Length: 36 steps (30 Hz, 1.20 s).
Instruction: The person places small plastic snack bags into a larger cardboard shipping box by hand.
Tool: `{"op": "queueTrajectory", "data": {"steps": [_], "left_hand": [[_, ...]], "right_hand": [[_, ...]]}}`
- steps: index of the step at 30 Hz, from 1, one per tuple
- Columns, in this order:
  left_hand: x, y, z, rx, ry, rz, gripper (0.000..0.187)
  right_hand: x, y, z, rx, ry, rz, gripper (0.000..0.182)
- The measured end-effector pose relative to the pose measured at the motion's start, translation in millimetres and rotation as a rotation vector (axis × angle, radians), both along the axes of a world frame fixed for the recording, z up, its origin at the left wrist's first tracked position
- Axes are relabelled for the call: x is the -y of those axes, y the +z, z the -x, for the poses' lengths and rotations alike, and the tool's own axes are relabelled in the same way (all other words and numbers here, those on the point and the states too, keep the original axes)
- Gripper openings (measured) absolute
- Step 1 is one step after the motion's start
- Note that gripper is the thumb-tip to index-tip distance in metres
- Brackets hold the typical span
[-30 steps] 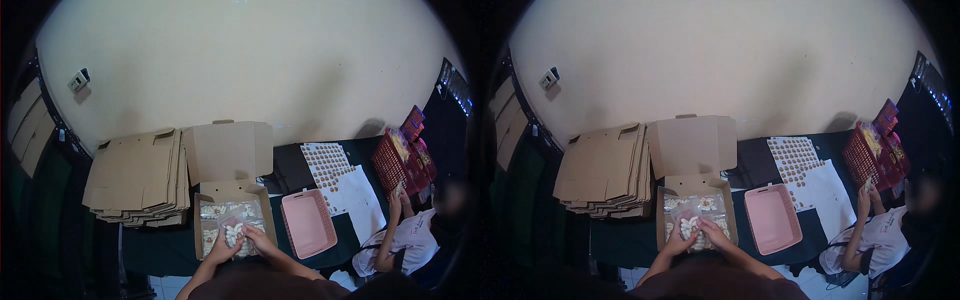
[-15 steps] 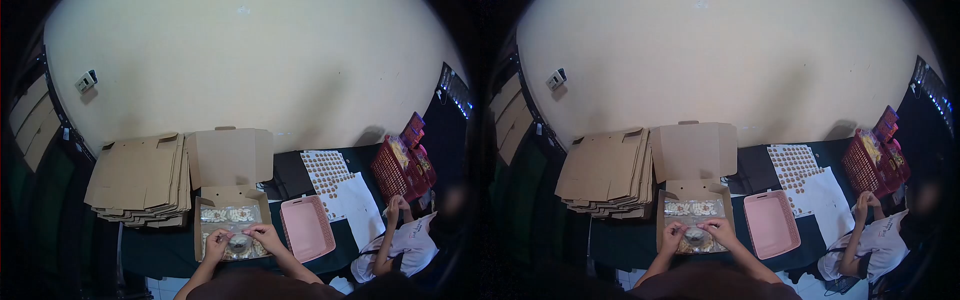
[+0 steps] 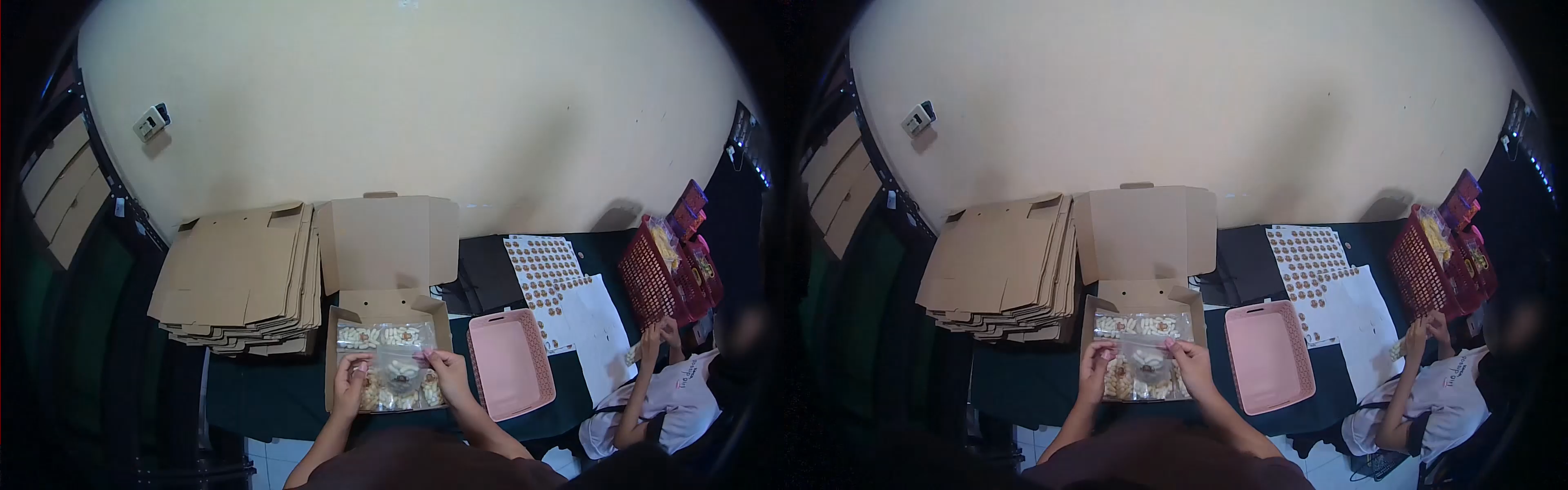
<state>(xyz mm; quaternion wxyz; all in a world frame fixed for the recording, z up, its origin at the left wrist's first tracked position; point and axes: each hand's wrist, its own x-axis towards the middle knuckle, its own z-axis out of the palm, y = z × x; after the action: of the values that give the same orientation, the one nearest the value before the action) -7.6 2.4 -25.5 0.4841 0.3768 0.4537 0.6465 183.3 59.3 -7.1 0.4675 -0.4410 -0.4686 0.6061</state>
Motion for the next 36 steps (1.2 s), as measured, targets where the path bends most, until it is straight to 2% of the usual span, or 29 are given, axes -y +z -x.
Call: {"op": "queueTrajectory", "data": {"steps": [2, 3, 4, 6, 8, 9, 10, 11, 12, 14, 15, 16, 17, 18, 20, 22, 24, 27, 29, 30, 32, 33, 34, 36], "left_hand": [[1, -5, 1, -0.344, -0.124, -0.147, 0.036], [9, 20, -11, -0.163, -0.152, -0.015, 0.044], [8, 19, -17, -0.160, -0.145, -0.017, 0.044], [9, 13, -24, -0.277, -0.121, -0.079, 0.050], [7, -4, -28, -0.213, -0.081, -0.100, 0.052], [9, -5, -27, -0.176, -0.086, -0.025, 0.052], [11, -6, -27, -0.143, -0.093, 0.049, 0.052], [12, -7, -29, -0.085, 0.011, 0.030, 0.039], [13, -5, -25, -0.090, 0.009, 0.036, 0.039], [18, 3, -20, -0.270, -0.040, 0.114, 0.024], [18, 11, -23, -0.209, 0.036, 0.159, 0.015], [18, 9, -21, -0.205, 0.039, 0.161, 0.015], [19, 7, -18, -0.190, 0.030, 0.174, 0.014], [20, 5, -15, -0.176, 0.020, 0.185, 0.013], [24, 2, -9, -0.268, 0.106, 0.144, 0.012], [24, -3, 3, -0.363, 0.184, 0.103, 0.011], [26, -14, 18, -0.263, 0.254, 0.019, 0.010], [27, 15, 43, -0.279, 0.172, -0.019, 0.018], [31, 8, 62, -0.295, 0.026, -0.020, 0.029], [32, 11, 66, -0.300, 0.032, -0.022, 0.029], [35, 20, 71, -0.209, 0.081, -0.001, 0.030], [35, 26, 77, -0.197, 0.079, -0.001, 0.036], [37, 24, 81, -0.200, 0.076, 0.007, 0.036], [40, 21, 89, -0.432, 0.023, 0.012, 0.042]], "right_hand": [[6, 6, 9, 0.035, -0.003, -0.046, 0.023], [9, 3, 14, 0.090, -0.008, -0.168, 0.022], [12, 0, 17, 0.145, -0.011, -0.292, 0.021], [13, -3, 21, 0.249, 0.088, -0.246, 0.019], [16, 22, 33, 0.552, 0.153, -0.650, 0.025], [14, 21, 33, 0.595, 0.234, -0.681, 0.030], [13, 19, 34, 0.585, 0.243, -0.671, 0.030], [11, 16, 35, 0.592, 0.255, -0.658, 0.030], [11, 15, 36, 0.602, 0.264, -0.647, 0.029], [14, 13, 42, 0.613, 0.197, -0.628, 0.030], [15, 12, 45, 0.411, 0.123, -0.433, 0.030], [16, 12, 47, 0.212, 0.053, -0.240, 0.029], [10, -23, 46, 0.139, 0.047, -0.129, 0.022], [11, -27, 43, 0.143, 0.052, -0.130, 0.022], [7, -31, 41, -0.054, 0.244, 0.126, 0.014], [5, -25, 48, -0.019, 0.271, 0.091, 0.011], [0, -13, 53, 0.171, 0.448, -0.181, 0.014], [-2, 3, 65, 0.094, 0.508, -0.162, 0.016], [-5, 10, 68, 0.141, 0.570, -0.167, 0.017], [-7, 11, 69, 0.136, 0.575, -0.172, 0.017], [-3, 12, 74, 0.182, 0.429, -0.198, 0.018], [0, 21, 79, 0.134, 0.304, -0.042, 0.018], [-1, 8, 81, 0.121, 0.181, -0.129, 0.019], [6, 11, 95, -0.041, -0.032, -0.022, 0.020]]}}
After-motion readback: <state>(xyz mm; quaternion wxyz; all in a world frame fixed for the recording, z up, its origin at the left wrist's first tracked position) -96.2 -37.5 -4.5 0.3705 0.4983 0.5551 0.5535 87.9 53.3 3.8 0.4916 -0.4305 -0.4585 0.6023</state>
